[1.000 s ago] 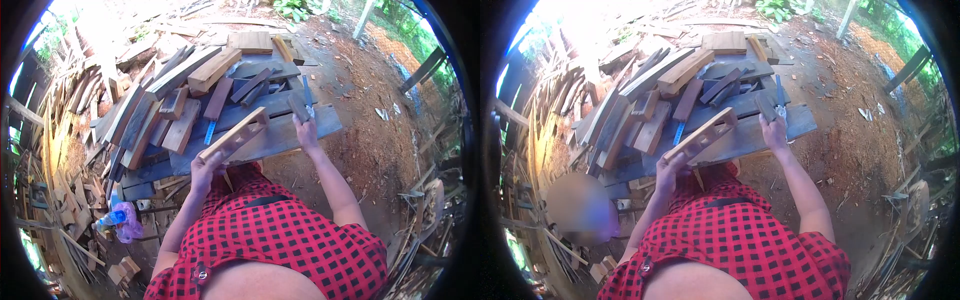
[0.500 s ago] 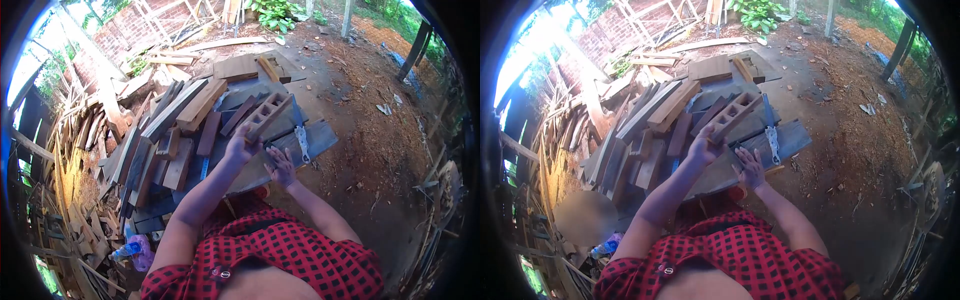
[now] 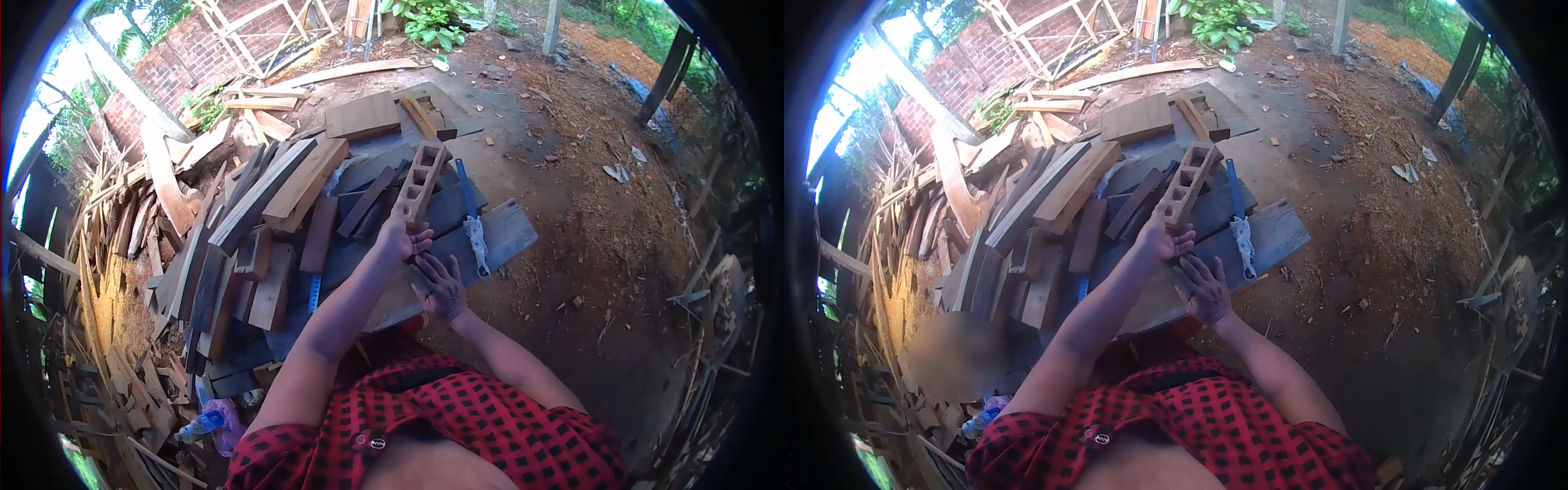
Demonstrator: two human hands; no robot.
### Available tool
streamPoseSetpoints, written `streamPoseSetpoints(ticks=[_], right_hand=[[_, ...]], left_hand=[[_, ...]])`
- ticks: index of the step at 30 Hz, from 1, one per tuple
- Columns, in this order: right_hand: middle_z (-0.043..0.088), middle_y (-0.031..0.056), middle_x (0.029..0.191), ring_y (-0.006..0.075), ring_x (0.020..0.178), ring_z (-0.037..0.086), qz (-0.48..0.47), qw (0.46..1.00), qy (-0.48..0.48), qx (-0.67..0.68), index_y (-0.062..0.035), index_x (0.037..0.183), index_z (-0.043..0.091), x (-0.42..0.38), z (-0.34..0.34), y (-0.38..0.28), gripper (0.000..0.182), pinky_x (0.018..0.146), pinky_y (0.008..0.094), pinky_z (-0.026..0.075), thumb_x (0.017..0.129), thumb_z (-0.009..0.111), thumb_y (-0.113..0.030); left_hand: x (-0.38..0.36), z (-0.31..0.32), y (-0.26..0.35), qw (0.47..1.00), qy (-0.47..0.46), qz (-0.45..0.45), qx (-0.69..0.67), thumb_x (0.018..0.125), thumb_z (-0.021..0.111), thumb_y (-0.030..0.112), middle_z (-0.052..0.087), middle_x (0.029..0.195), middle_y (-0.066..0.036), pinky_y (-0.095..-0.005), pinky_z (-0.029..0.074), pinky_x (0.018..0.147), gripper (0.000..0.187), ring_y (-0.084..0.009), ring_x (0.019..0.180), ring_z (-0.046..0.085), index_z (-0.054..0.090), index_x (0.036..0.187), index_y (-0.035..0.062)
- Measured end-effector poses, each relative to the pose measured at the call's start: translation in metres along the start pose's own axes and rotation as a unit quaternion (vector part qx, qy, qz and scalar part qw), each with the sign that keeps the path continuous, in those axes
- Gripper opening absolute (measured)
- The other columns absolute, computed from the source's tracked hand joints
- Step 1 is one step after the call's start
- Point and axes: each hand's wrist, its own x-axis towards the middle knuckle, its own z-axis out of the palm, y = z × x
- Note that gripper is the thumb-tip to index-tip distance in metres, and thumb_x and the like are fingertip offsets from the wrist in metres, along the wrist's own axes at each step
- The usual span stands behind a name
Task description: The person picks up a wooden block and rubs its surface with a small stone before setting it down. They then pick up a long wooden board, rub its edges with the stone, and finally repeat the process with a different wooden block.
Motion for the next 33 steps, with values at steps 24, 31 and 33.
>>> streamPoseSetpoints(ticks=[24,31,33], right_hand=[[0.051,0.0044,0.134,0.0211,0.128,0.044,0.018,1.000,0.003,0.014,-0.0136,0.132,0.050,-0.003,0.009,-0.003,0.050,0.109,0.0543,0.022,0.085,0.059,-0.032],[0.050,0.0047,0.135,0.0204,0.129,0.044,-0.005,1.000,-0.017,-0.013,-0.0130,0.135,0.045,-0.004,0.010,-0.003,0.056,0.110,0.0504,0.021,0.084,0.063,-0.029],[0.052,0.0042,0.134,0.0198,0.128,0.045,-0.007,0.999,-0.008,-0.053,-0.0138,0.134,0.047,-0.004,0.014,-0.002,0.055,0.110,0.0481,0.022,0.083,0.064,-0.027]], left_hand=[[-0.272,-0.165,-0.041,0.949,0.128,0.225,0.182,0.088,0.061,0.020,0.060,0.104,-0.016,-0.0302,0.054,0.057,0.064,-0.0192,0.077,0.066,0.029,0.143,0.0094],[-0.274,-0.247,-0.112,0.780,0.255,0.318,0.474,0.083,0.067,0.038,0.046,0.130,-0.025,-0.0412,0.046,0.092,0.070,-0.0376,0.113,0.053,0.039,0.139,0.0074],[-0.285,-0.244,-0.119,0.750,0.296,0.317,0.499,0.081,0.065,0.044,0.042,0.135,-0.026,-0.0426,0.035,0.105,0.070,-0.0410,0.123,0.044,0.044,0.135,0.0057]])
